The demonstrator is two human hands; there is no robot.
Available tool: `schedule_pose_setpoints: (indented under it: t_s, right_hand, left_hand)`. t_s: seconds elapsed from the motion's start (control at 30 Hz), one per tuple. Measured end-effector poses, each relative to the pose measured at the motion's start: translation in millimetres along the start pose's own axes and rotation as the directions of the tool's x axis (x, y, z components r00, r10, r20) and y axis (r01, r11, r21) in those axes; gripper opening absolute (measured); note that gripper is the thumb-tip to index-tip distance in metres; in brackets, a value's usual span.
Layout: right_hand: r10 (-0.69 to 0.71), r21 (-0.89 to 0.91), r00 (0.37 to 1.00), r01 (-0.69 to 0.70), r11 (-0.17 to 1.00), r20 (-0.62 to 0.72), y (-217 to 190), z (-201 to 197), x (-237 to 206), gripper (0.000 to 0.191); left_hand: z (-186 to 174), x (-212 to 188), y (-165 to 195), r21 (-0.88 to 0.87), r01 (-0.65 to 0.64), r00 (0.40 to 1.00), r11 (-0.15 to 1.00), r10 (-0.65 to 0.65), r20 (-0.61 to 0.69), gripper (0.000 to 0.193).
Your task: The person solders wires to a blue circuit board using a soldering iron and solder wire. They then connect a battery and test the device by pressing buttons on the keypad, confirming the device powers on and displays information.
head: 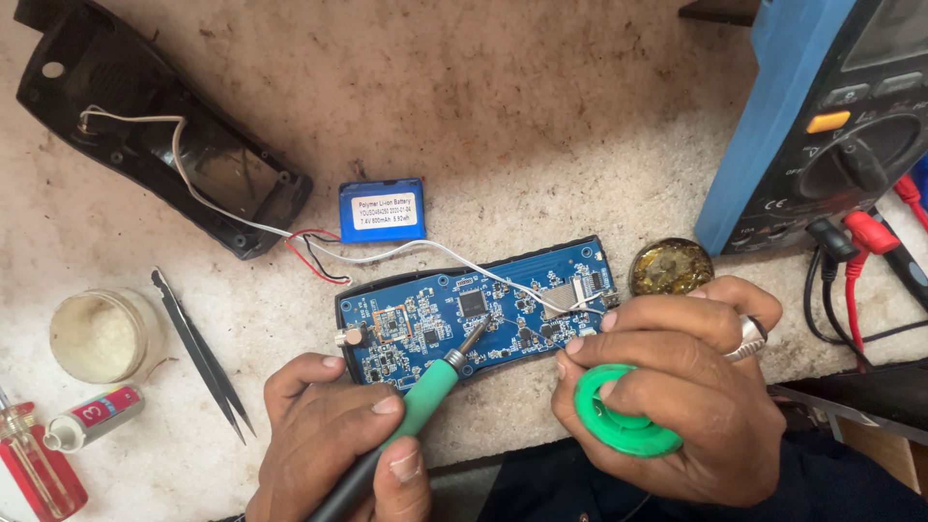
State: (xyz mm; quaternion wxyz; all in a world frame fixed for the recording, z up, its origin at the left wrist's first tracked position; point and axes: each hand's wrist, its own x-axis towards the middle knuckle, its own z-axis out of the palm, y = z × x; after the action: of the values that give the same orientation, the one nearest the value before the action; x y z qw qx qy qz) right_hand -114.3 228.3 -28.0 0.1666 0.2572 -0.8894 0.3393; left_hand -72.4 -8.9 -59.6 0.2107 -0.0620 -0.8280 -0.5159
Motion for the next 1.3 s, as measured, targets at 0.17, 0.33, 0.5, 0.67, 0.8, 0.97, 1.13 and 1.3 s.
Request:
schedule_pose_setpoints:
  t_s: [0.17,0.33,0.5,0.67,0.8,0.97,1.13,1.3]
  right_hand:
    - [0.006,-0.003,1.000,-0.006,1.000,-0.014,0,-1,-2,0.052]
    - [0.002,0.007,1.000,-0.001,1.000,-0.031,-1,0,-1,0.055]
    - [-0.006,-0.004,1.000,0.006,1.000,-0.022,0,-1,-1,0.054]
    - [-0.007,0.013,1.000,0.008,1.000,-0.014,1,0,-1,0.052]
    - [-0.010,0.000,1.000,0.010,1.000,0.000,1,-1,0,0.051]
    - [-0.026,-0.009,0.999,0.027,1.000,0.036,2,-2,2,0.050]
    - [-0.047,-0.021,0.999,0.047,0.999,0.017,2,0,3,0.051]
    - [-0.035,-0.015,0.999,0.036,0.999,0.036,3,0,2,0.051]
  left_hand:
    - [5,-2,-5,-0.023,-0.064,0.997,0.998,0.063,-0.044,0.021]
    - [7,-18,-1,-0.118,0.074,0.981,0.990,-0.094,-0.168,0.016]
    - [1,-19,-6,-0.048,0.024,0.995,0.999,-0.028,-0.099,0.018]
    - [-1,-12,-10,-0.006,-0.017,0.999,1.000,0.017,-0.040,0.021]
    - [-5,-10,-11,0.004,-0.040,0.999,0.999,0.040,0.025,0.020]
    - [-5,-6,-7,0.087,-0.105,0.992,0.991,0.098,0.081,0.021]
    - [-4,-4,0,0.132,-0.100,0.991,0.986,0.087,0.106,0.019]
    - [-2,-17,-4,0.095,-0.065,0.997,0.993,0.061,0.037,0.018]
